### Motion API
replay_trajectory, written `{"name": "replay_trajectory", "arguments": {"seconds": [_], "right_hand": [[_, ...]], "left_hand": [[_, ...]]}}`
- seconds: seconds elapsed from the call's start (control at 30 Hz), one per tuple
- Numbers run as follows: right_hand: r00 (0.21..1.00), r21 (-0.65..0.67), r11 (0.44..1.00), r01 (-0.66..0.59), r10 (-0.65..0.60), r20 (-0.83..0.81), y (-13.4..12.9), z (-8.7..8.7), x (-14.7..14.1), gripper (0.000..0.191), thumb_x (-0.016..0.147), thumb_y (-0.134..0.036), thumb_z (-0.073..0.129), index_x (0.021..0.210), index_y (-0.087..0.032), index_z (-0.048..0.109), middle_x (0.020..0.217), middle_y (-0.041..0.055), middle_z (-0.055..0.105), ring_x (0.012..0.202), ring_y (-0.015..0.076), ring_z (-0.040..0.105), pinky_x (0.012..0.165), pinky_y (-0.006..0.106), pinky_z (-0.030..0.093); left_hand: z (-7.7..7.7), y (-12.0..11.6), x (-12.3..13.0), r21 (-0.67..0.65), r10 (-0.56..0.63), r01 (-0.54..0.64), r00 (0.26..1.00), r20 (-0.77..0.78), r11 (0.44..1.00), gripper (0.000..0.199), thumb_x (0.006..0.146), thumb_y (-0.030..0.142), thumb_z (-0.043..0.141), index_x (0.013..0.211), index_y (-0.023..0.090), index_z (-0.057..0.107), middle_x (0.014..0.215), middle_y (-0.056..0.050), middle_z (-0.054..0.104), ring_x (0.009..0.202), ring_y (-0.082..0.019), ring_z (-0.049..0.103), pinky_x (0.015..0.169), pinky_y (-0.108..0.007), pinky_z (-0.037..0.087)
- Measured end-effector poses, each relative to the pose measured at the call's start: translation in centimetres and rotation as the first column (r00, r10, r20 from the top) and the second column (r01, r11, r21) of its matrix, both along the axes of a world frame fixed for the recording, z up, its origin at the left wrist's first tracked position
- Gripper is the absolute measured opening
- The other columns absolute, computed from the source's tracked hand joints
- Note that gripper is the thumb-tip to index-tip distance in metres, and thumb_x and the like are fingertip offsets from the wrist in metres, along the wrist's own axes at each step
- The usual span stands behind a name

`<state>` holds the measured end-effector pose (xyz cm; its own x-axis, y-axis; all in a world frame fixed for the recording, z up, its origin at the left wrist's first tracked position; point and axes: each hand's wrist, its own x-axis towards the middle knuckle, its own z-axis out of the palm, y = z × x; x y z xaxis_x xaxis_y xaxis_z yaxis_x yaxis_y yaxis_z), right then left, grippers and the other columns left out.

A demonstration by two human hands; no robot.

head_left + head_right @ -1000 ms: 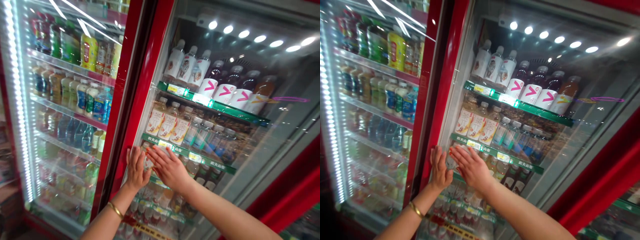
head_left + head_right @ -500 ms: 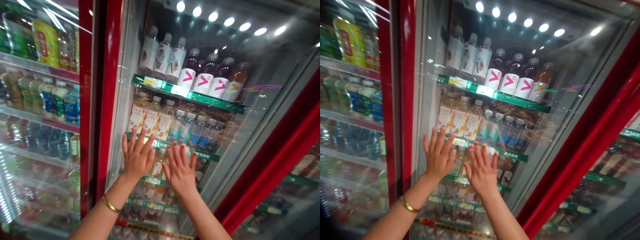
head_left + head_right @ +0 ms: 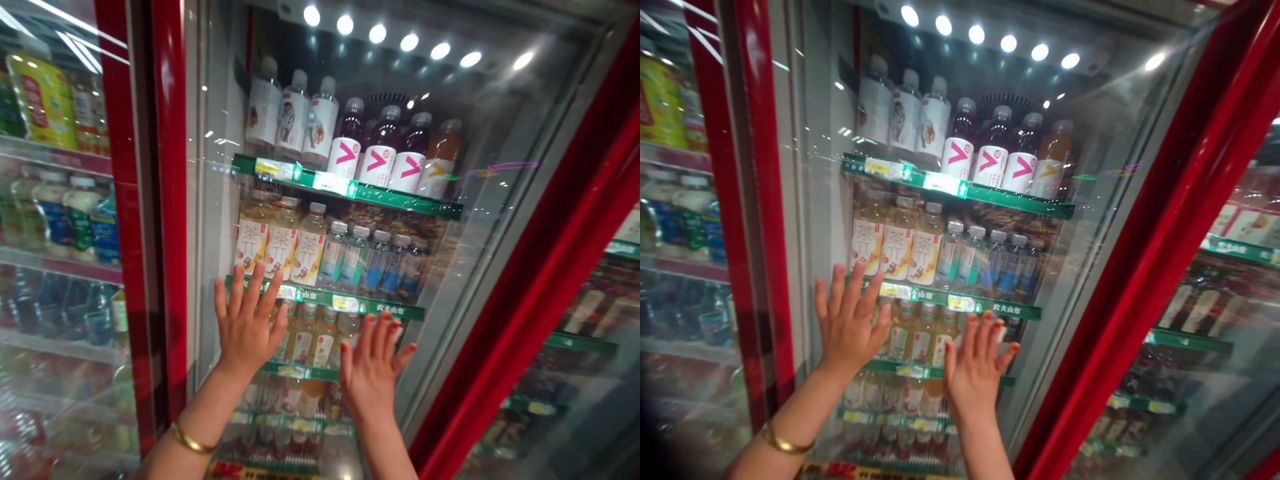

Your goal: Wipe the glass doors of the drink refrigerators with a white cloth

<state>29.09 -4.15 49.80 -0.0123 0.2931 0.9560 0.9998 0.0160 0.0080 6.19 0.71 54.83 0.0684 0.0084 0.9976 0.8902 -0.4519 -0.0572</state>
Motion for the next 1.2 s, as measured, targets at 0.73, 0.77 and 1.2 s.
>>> {"name": "replay_trajectory", "arguments": {"seconds": [0.73,0.77,1.2], "right_hand": [[0.999,0.031,0.999,-0.041,0.041,-0.011,0.5,5.0,1.3,0.085,0.111,-0.035,0.043,0.178,-0.015,-0.006,0.187,0.0121,-0.008,0.174,0.0348,-0.006,0.137,0.071,0.023],[0.998,0.017,0.999,-0.051,0.050,0.044,0.3,4.0,0.8,0.086,0.110,-0.034,0.045,0.178,-0.015,-0.003,0.187,0.0110,-0.007,0.174,0.0330,-0.005,0.138,0.068,0.024],[0.984,0.036,0.994,-0.102,0.095,0.149,0.4,6.1,-0.7,0.085,0.110,-0.033,0.046,0.178,-0.013,0.000,0.186,0.0094,-0.002,0.175,0.0288,-0.004,0.142,0.059,0.017]], "left_hand": [[-0.1,-0.2,-0.3,-0.009,0.018,-0.019,1.000,-0.023,1.000,0.082,0.102,0.025,0.063,0.176,0.030,0.030,0.185,0.001,0.020,0.174,-0.026,0.013,0.145,-0.051,0.004],[-0.1,-0.2,-0.3,-0.009,0.016,-0.016,1.000,-0.024,1.000,0.081,0.101,0.025,0.063,0.176,0.030,0.030,0.185,0.000,0.021,0.174,-0.027,0.014,0.145,-0.052,0.004],[-0.3,-0.2,-0.2,-0.019,0.013,-0.013,1.000,-0.002,1.000,0.082,0.101,0.027,0.064,0.176,0.033,0.030,0.185,0.003,0.022,0.173,-0.029,0.018,0.145,-0.054,0.007]]}}
